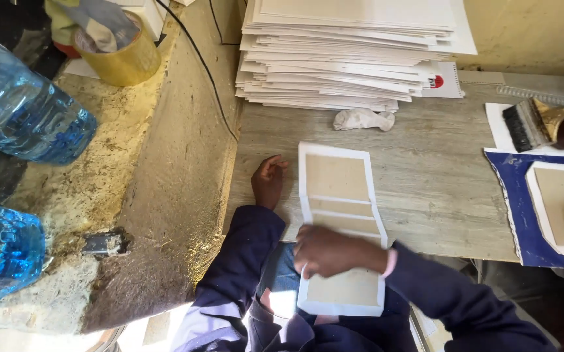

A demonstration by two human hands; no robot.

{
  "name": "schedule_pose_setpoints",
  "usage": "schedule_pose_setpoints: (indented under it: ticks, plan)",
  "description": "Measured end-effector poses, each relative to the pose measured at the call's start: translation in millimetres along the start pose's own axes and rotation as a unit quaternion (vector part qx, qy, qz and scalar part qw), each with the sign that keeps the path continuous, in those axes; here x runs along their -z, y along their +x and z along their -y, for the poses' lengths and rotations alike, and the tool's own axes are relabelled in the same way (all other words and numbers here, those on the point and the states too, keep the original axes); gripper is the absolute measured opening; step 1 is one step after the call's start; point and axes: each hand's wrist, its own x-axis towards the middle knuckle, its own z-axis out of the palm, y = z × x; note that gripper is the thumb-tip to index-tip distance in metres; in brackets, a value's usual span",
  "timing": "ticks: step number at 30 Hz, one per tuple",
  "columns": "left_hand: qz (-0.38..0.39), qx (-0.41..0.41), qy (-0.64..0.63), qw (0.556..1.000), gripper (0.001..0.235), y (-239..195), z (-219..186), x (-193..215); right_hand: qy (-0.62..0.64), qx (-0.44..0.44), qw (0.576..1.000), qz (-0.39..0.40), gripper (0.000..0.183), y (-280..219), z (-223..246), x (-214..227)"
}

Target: Assembling paper folders by applying glue with a brush and pressing components together using a cloth.

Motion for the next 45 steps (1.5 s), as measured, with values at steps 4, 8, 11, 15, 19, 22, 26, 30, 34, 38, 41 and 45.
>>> schedule_pose_setpoints:
  ticks: [4, 8, 11, 15, 19, 22, 26, 30, 34, 38, 41, 45]
  plan:
    - [0.112, 0.087, -0.089, 0.986, 0.019, 6.5, 17.1, 2.8, 0.114, 0.086, 0.943, -0.300, 0.015, -81.3, 47.9, 122.8]
    - [0.146, 0.190, -0.157, 0.958, 0.032, 19.1, 22.4, -0.9, 0.204, -0.106, 0.760, -0.609, 0.015, -167.4, 33.3, 160.5]
    - [0.164, 0.272, -0.202, 0.927, 0.057, 26.3, 19.1, 1.1, 0.260, -0.090, 0.630, -0.726, 0.018, -185.0, -41.3, 137.4]
    - [0.219, 0.269, -0.220, 0.912, 0.069, 18.8, -31.6, 4.7, 0.367, -0.116, 0.555, -0.738, 0.012, -153.9, -124.0, 38.9]
    - [0.274, 0.252, -0.163, 0.914, 0.067, 23.2, -24.8, -10.2, 0.426, -0.253, 0.549, -0.674, 0.015, -135.0, -187.7, -48.4]
    - [0.255, 0.200, -0.117, 0.939, 0.041, 32.1, -4.1, -22.4, 0.425, -0.284, 0.535, -0.673, 0.024, -123.8, -185.3, -45.3]
    - [0.219, 0.091, -0.092, 0.967, 0.024, 25.4, -42.7, -23.7, 0.420, -0.264, 0.516, -0.698, 0.026, -120.5, -206.2, -32.3]
    - [0.193, 0.085, -0.106, 0.972, 0.024, 29.3, -62.1, -10.6, 0.340, -0.267, 0.545, -0.718, 0.021, -114.9, -200.4, -15.2]
    - [0.185, 0.102, -0.073, 0.975, 0.026, 27.7, -79.9, 1.3, 0.428, -0.214, 0.486, -0.731, 0.024, -107.4, -190.1, -5.5]
    - [0.184, 0.125, -0.092, 0.971, 0.028, 23.2, -95.1, 10.7, 0.551, -0.149, 0.408, -0.713, 0.023, -104.6, -207.4, -11.2]
    - [0.177, 0.103, -0.064, 0.977, 0.019, 22.0, -76.2, 5.4, 0.292, -0.196, 0.523, -0.776, 0.009, -89.8, -169.9, 1.0]
    - [0.169, 0.101, -0.072, 0.978, 0.022, 23.0, -62.3, 14.2, 0.290, -0.223, 0.547, -0.753, 0.011, -92.2, -165.5, 0.9]
